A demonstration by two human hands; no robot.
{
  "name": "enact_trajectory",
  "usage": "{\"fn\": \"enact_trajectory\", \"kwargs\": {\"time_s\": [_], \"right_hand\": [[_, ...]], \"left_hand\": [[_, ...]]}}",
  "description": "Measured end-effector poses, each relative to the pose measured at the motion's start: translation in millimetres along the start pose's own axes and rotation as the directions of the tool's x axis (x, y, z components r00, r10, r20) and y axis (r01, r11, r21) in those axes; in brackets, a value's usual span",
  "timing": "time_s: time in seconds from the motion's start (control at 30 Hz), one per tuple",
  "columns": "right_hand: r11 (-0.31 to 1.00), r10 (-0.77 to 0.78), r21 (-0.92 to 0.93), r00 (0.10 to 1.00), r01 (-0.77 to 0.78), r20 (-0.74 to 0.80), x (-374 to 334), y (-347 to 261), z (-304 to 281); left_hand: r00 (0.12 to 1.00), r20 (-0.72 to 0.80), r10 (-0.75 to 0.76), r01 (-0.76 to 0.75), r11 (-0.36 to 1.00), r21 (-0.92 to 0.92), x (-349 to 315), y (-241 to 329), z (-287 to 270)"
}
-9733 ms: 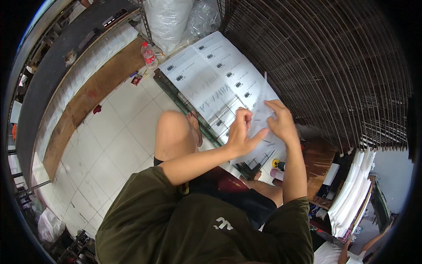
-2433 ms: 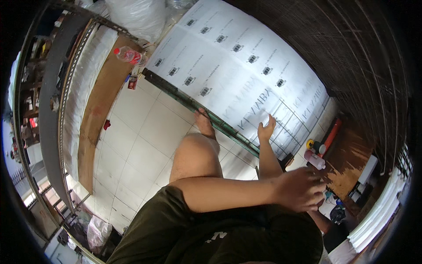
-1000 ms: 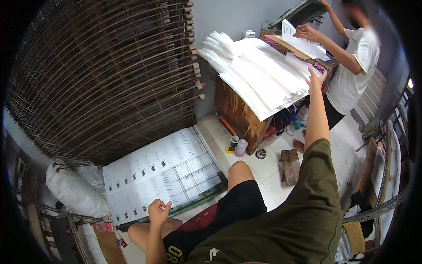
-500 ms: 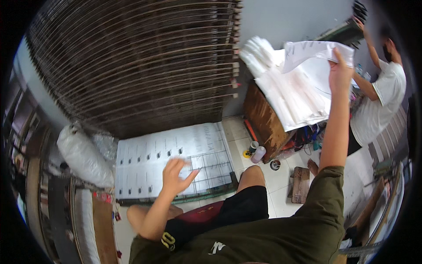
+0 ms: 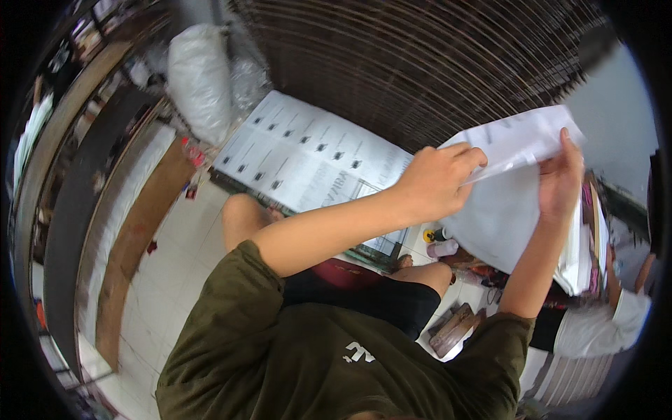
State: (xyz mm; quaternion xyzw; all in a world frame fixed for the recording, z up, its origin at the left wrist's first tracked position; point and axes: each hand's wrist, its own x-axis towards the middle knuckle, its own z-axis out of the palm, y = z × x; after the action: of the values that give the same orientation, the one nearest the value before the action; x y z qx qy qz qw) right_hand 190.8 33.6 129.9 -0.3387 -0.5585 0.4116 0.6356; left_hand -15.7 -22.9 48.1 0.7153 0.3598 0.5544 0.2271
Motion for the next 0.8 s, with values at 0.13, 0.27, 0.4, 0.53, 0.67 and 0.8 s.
{"fn": "enact_trajectory", "kwargs": {"time_s": [0.13, 0.27, 0.4, 0.53, 0.67, 0.8], "right_hand": [[0.935, 0.272, -0.309, 0.912, -0.176, 0.305, -14.2, 82.3, 55.1], [0.912, 0.323, -0.391, 0.803, -0.123, 0.501, -36.3, 152.7, 87.3], [0.683, 0.227, -0.682, 0.812, 0.261, 0.538, -43.8, 194.8, 91.6], [0.685, 0.175, -0.583, 0.678, 0.436, 0.713, -49.4, 240.8, 85.4], [0.713, 0.432, -0.664, 0.605, 0.225, 0.669, -76.1, 259.0, 131.5], [0.742, 0.349, -0.606, 0.607, 0.287, 0.714, -85.8, 313.4, 160.5]], "left_hand": [[0.991, -0.022, -0.132, 0.134, 0.981, 0.14, -23.5, -62.0, 0.3], [0.976, -0.107, -0.192, 0.206, 0.967, 0.15, -60.0, -109.7, 7.8], [0.949, -0.001, -0.314, 0.309, 0.933, 0.186, -90.7, -108.2, -0.8], [0.991, -0.007, -0.132, 0.132, 0.987, 0.087, -130.6, -98.1, -10.8], [0.983, 0.12, 0.139, -0.144, 0.989, 0.037, -158.3, -103.6, -20.2], [0.901, 0.189, 0.391, -0.374, 0.92, -0.121, -156.9, -105.5, -17.7]]}}
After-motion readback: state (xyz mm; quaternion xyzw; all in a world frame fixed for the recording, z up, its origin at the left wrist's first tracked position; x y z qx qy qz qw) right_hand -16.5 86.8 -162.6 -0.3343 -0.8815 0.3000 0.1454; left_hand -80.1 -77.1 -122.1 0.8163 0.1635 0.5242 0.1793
